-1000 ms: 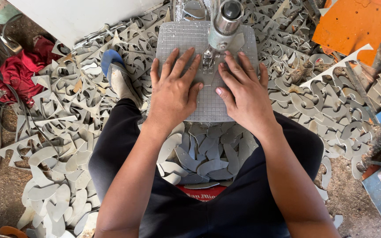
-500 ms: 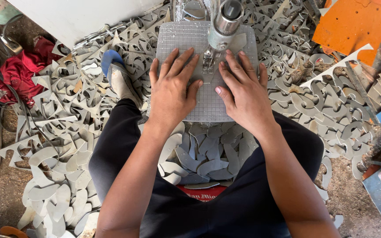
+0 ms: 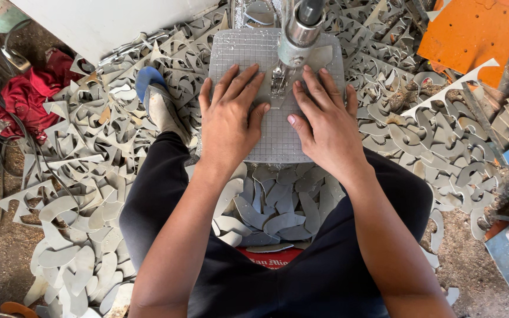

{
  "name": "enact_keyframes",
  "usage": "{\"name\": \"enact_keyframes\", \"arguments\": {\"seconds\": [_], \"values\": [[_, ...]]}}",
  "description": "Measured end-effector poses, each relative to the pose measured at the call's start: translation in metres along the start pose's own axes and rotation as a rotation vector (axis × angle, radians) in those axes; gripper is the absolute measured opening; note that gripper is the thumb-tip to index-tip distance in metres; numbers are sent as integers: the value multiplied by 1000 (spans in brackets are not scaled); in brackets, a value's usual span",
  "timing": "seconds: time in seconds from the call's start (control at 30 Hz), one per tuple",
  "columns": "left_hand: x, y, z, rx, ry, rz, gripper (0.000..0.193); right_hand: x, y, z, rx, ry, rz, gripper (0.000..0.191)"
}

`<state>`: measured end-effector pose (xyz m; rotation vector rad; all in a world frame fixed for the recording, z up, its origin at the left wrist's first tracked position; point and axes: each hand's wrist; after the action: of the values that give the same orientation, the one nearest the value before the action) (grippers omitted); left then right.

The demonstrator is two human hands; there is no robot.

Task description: The person sits on the floor and uses a sewing machine to stitch gray shoe sole pieces. They repeatedly pick up a piece, position it under the needle, sew along the edge, and place the finished piece aside.

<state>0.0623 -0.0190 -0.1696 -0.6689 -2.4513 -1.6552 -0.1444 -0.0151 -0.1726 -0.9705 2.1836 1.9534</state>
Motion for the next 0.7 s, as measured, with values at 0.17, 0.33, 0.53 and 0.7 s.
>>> {"name": "enact_keyframes", "arguments": {"seconds": [0.17, 0.33, 0.53, 0.7], "values": [[-2, -2, -1, 21, -7, -15, 49, 0, 0, 1, 8, -5, -5, 52], [-2, -2, -3, 32, -6, -18, 49, 2, -2, 1, 19, 6, -2, 51], [-3, -1, -5, 29, 3, -4, 47, 4, -4, 1, 27, 6, 23, 51], [-3, -1, -7, 34, 6, 1, 43, 4, -5, 1, 31, -1, 24, 52]]}}
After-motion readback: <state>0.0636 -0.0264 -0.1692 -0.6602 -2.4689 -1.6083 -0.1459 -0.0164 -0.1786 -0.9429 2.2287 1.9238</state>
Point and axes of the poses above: each hand's wrist, its own z-axis away from the middle knuckle, its own y-axis out of the back of the hand, x = y × z, and after that the axes turned 12 degrees about -z, right-handed
